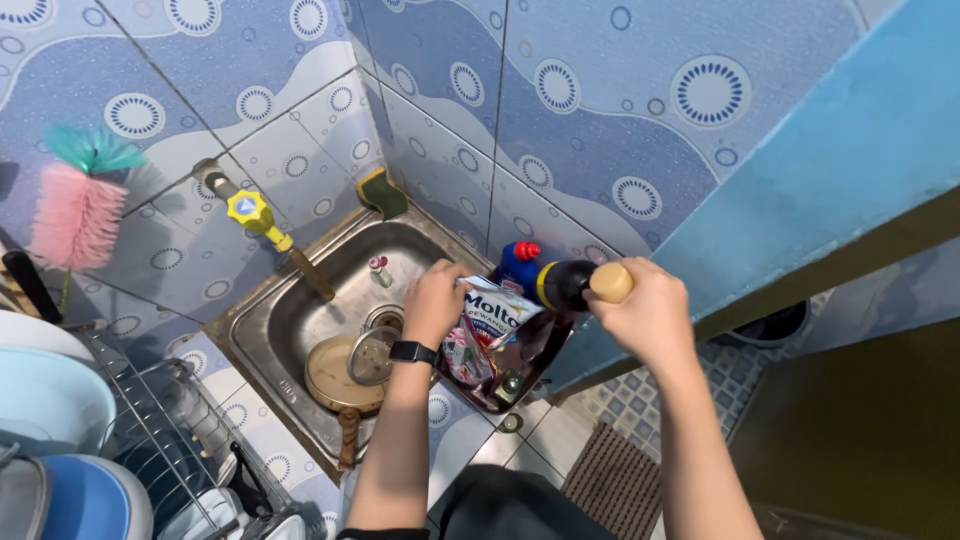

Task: Unpack personal care items from a green bag and organize them into storage bins or shelves.

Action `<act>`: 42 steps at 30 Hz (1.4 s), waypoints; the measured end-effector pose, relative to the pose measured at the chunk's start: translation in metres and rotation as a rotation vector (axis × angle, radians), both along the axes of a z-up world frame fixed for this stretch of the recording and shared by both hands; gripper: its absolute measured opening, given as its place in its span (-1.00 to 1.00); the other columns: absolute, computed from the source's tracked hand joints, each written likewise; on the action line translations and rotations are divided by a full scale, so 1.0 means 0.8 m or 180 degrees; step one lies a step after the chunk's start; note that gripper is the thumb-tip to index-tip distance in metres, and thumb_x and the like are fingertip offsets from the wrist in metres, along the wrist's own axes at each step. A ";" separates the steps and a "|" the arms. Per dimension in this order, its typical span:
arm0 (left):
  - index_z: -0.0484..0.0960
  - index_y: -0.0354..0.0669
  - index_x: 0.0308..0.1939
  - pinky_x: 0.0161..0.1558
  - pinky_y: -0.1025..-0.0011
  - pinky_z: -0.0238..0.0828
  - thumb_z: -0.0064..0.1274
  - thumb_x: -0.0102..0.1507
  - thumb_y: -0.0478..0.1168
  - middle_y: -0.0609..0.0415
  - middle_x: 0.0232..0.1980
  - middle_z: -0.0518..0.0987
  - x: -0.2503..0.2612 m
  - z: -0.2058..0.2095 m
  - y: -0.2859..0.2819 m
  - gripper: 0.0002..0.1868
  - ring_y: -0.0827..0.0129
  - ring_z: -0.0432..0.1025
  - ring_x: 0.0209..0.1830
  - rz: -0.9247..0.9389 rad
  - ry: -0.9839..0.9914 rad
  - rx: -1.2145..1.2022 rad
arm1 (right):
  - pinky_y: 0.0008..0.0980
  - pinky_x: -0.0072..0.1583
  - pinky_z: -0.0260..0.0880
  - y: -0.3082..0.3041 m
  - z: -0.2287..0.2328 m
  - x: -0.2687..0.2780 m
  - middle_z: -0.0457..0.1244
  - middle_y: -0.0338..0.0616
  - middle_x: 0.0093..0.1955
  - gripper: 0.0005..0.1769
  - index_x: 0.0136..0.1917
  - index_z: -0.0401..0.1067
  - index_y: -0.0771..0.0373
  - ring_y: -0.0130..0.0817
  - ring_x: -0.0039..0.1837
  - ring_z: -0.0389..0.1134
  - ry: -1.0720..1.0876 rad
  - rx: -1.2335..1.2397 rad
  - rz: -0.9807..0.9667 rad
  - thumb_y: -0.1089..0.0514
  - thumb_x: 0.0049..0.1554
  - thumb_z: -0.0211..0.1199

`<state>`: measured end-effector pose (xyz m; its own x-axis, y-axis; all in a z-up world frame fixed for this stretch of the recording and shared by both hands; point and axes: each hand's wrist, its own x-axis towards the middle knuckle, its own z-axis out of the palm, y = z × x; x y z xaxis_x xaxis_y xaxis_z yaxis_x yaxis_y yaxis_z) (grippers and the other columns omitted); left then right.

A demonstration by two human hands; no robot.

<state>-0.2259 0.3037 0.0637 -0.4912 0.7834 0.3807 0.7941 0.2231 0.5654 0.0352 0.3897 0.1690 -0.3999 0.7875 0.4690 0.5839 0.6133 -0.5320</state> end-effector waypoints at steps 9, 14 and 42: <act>0.64 -0.17 0.03 0.25 -0.21 0.06 0.06 -0.01 -0.31 -0.12 0.20 0.52 0.090 0.041 -0.011 -0.51 -0.03 0.30 0.31 -0.0691 0.1564 0.0930 | -0.10 0.03 0.46 -0.006 0.008 0.036 0.41 0.14 -0.13 -0.55 -0.02 0.57 0.31 0.08 -0.05 0.48 -0.0154 -0.0514 -0.0179 0.08 -0.18 0.52; 0.62 -0.20 -0.19 -0.03 0.16 0.50 0.05 0.22 -0.33 -0.09 -0.13 0.62 0.160 -0.040 0.031 -0.89 0.03 0.55 -0.07 -0.0749 0.1093 -0.0242 | -0.09 0.06 0.47 0.000 -0.011 0.052 0.41 0.18 -0.12 -0.52 -0.02 0.58 0.29 0.10 -0.02 0.47 -0.0446 -0.0648 -0.0388 0.06 -0.19 0.54; 0.76 0.03 -0.47 0.24 0.23 0.10 -0.07 0.29 -0.28 0.02 -0.38 0.70 0.125 -0.112 0.048 -0.67 0.27 0.62 -0.36 0.0412 0.1504 -0.1432 | 0.08 0.09 0.44 0.030 -0.222 -0.083 0.39 0.06 0.04 -0.76 -0.03 0.53 0.20 0.13 0.05 0.44 -0.1401 -0.0371 0.0319 0.05 0.07 0.31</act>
<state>-0.1259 0.3423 -0.0259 -0.4526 0.8621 0.2279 0.8846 0.4663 -0.0076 -0.0312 0.4134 -0.0084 -0.6178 0.7722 0.1483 0.7105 0.6291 -0.3155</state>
